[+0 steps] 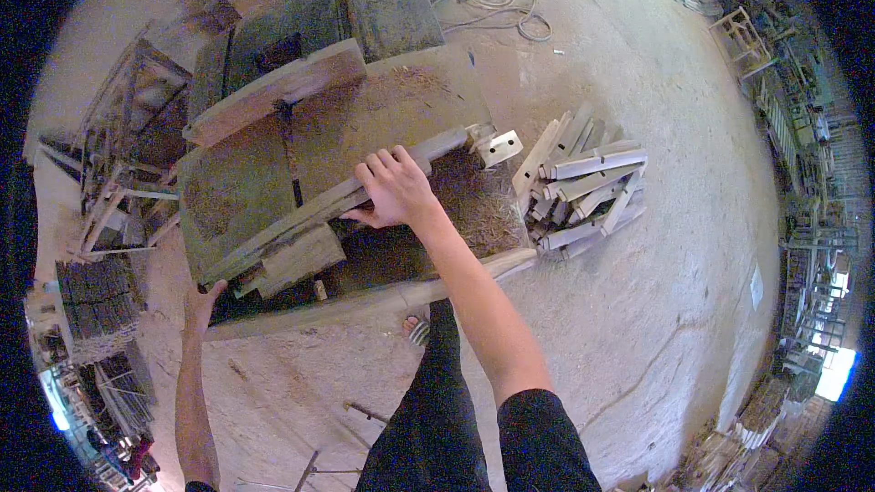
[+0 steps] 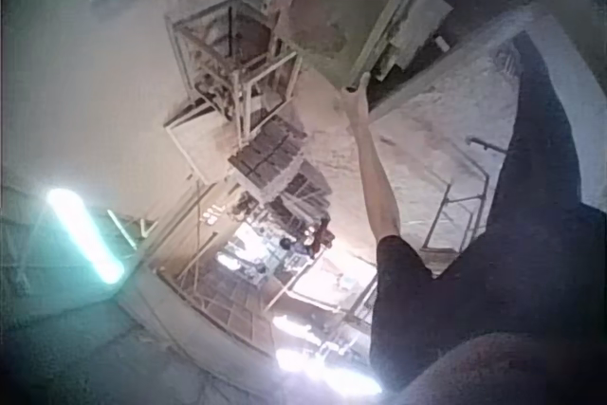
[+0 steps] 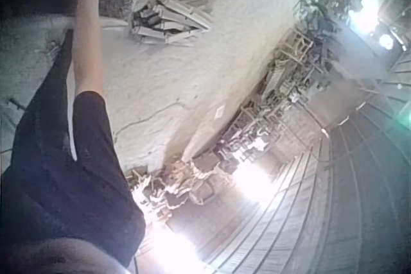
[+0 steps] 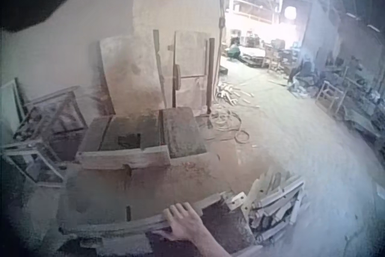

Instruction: The person retrieves wooden pieces from a stack by hand, feeds them through a woodworking machine to cut slots into them, and stacks the finished pieces on the floor.

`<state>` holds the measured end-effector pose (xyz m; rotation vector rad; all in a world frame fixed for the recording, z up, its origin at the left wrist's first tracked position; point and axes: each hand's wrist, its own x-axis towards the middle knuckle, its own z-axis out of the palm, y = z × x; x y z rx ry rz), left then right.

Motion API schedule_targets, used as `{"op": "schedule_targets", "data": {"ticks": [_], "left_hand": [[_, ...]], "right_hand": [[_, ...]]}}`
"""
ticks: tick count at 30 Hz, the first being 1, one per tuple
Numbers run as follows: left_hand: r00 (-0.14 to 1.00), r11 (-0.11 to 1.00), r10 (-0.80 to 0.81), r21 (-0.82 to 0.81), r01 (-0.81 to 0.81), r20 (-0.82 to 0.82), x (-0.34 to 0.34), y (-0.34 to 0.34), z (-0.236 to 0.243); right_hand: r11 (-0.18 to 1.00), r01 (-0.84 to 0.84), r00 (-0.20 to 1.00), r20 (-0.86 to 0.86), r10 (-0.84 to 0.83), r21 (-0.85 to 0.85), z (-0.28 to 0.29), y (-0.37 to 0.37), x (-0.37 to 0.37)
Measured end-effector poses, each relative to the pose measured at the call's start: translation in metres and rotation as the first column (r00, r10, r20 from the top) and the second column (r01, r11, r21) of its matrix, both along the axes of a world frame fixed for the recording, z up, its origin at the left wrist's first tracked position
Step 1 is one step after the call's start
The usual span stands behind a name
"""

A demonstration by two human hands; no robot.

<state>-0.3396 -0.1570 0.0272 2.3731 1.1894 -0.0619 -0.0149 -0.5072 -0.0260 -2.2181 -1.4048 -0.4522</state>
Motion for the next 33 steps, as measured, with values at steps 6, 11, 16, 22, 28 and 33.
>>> {"op": "schedule_targets", "data": {"ticks": [6, 11, 16, 22, 28, 33], "left_hand": [[0.987, 0.998, 0.058, 0.045, -0.052, -0.152, -0.008, 0.013, 0.004], [0.999, 1.0, -0.006, -0.03, 0.007, 0.042, -0.005, 0.007, -0.003], [0.997, 1.0, 0.016, -0.002, -0.016, -0.082, -0.011, 0.014, 0.002], [0.998, 0.996, 0.066, -0.065, -0.066, 0.005, -0.005, 0.007, -0.005], [0.995, 0.989, 0.078, -0.122, -0.084, -0.058, -0.023, 0.035, -0.007], [0.995, 0.985, 0.048, -0.16, -0.061, -0.083, -0.013, 0.029, -0.027]], "right_hand": [[0.999, -0.033, 0.999, -0.041, 0.033, 0.018, 0.001, 0.009, -0.001], [1.0, -0.013, 0.998, 0.067, 0.012, 0.014, 0.012, 0.004, 0.0], [0.993, 0.01, 0.996, -0.086, -0.02, -0.116, 0.015, 0.007, -0.007], [0.998, 0.015, 0.999, 0.03, -0.013, -0.066, 0.0, 0.002, -0.001], [0.999, -0.021, 1.0, -0.01, 0.021, -0.025, 0.009, 0.012, -0.002], [0.999, -0.003, 1.0, -0.017, 0.003, -0.037, 0.005, -0.003, 0.002]]}}
